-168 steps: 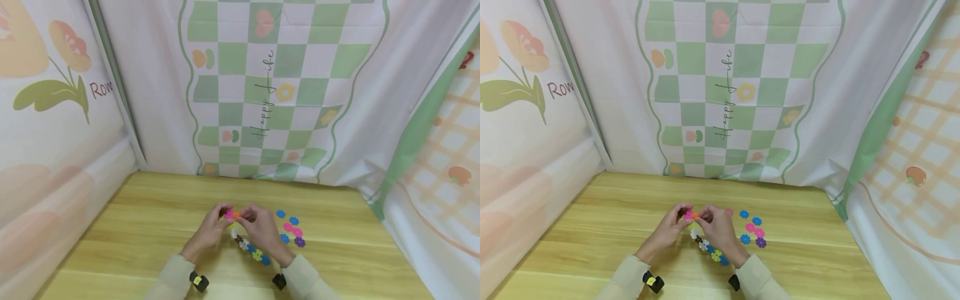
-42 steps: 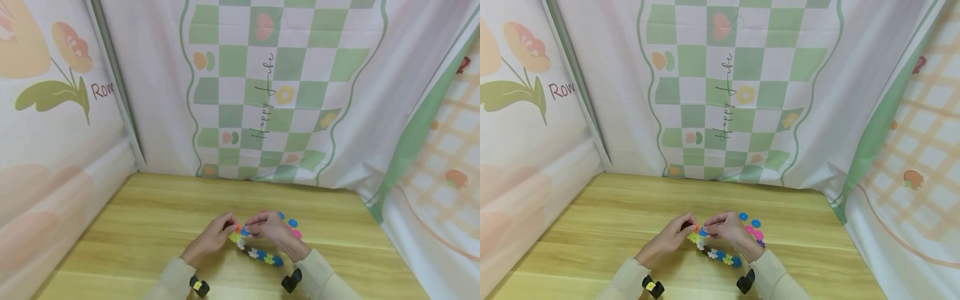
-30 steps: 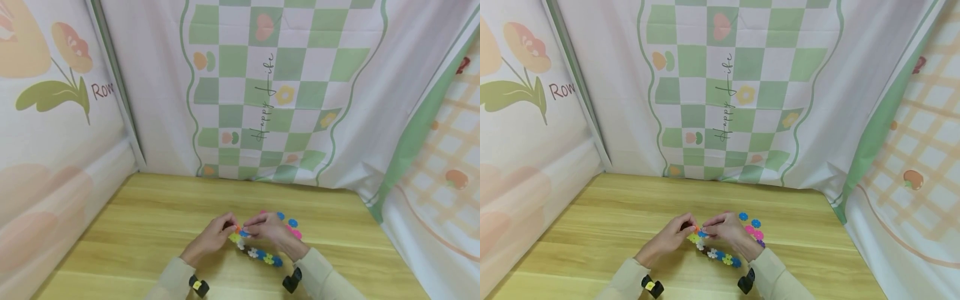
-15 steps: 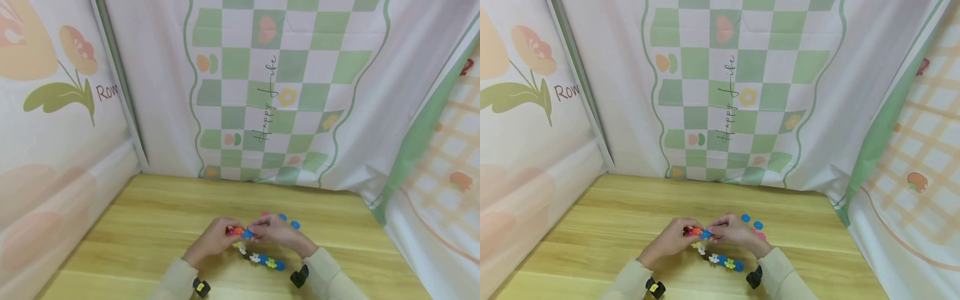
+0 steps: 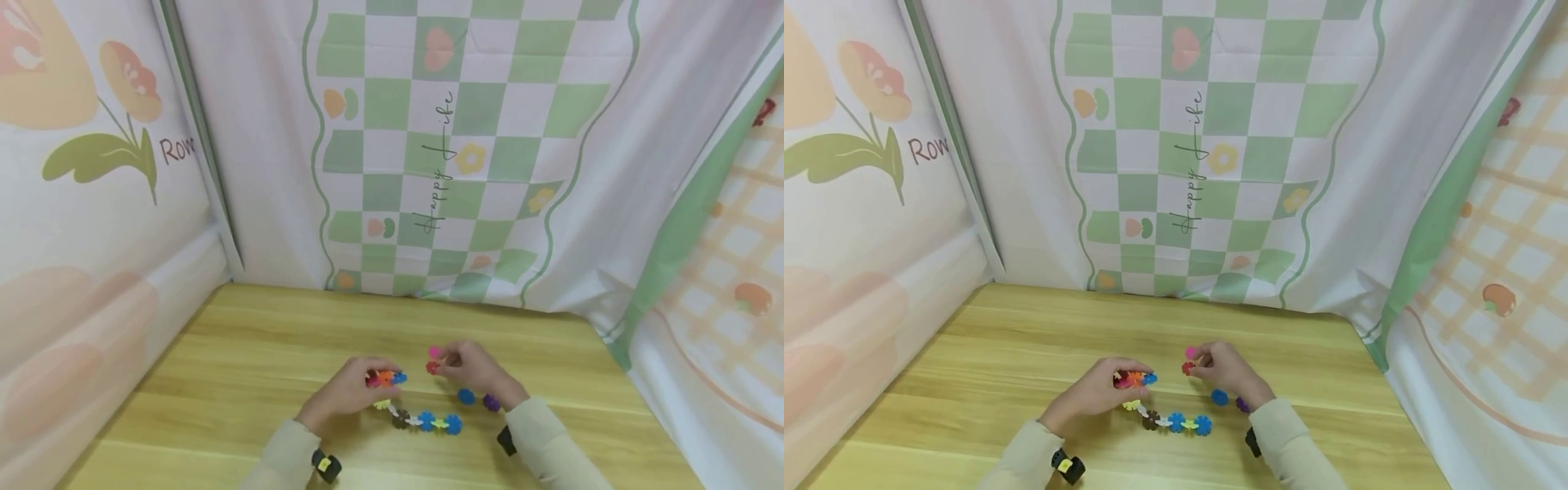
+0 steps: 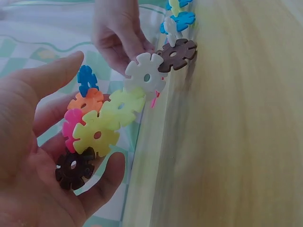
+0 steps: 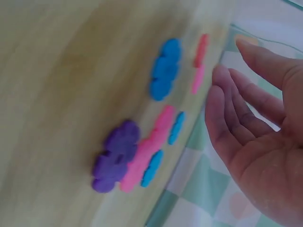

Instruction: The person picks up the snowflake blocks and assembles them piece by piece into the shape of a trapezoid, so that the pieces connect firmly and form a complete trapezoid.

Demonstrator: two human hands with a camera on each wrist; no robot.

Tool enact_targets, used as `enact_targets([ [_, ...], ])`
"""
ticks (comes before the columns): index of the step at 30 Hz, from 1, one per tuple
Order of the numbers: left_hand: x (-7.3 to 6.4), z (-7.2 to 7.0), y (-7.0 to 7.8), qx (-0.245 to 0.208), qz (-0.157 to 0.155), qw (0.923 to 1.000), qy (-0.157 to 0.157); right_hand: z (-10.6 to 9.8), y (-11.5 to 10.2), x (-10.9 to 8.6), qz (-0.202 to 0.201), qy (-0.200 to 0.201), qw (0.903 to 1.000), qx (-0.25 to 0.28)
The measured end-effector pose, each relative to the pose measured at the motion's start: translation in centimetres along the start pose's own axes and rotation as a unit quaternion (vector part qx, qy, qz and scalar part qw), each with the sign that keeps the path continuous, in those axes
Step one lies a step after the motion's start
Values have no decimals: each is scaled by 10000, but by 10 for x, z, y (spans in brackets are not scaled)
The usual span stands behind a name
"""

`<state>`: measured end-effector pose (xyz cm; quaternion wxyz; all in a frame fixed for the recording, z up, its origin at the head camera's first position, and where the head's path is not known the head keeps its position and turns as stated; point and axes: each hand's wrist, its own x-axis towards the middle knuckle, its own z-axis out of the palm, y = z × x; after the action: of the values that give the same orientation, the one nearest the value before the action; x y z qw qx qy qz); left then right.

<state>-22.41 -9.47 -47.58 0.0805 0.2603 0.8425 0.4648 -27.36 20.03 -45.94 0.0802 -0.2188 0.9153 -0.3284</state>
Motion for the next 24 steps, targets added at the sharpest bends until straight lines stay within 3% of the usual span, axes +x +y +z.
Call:
enact_targets([
  [7, 1, -1, -2, 55, -2, 10000, -8, 15, 6, 9, -353, 5, 9987, -362],
  [11, 1, 0, -1, -9, 21, 10000, -30, 20, 3, 11, -90, 21, 9995, -300],
  [16, 0, -1, -1, -200, 84, 9998, -40, 20, -7, 8, 113, 183, 9993, 315],
  [24, 0, -3, -1, -421, 136, 9990, -93, 26, -31, -8, -681, 417, 9875, 1356],
])
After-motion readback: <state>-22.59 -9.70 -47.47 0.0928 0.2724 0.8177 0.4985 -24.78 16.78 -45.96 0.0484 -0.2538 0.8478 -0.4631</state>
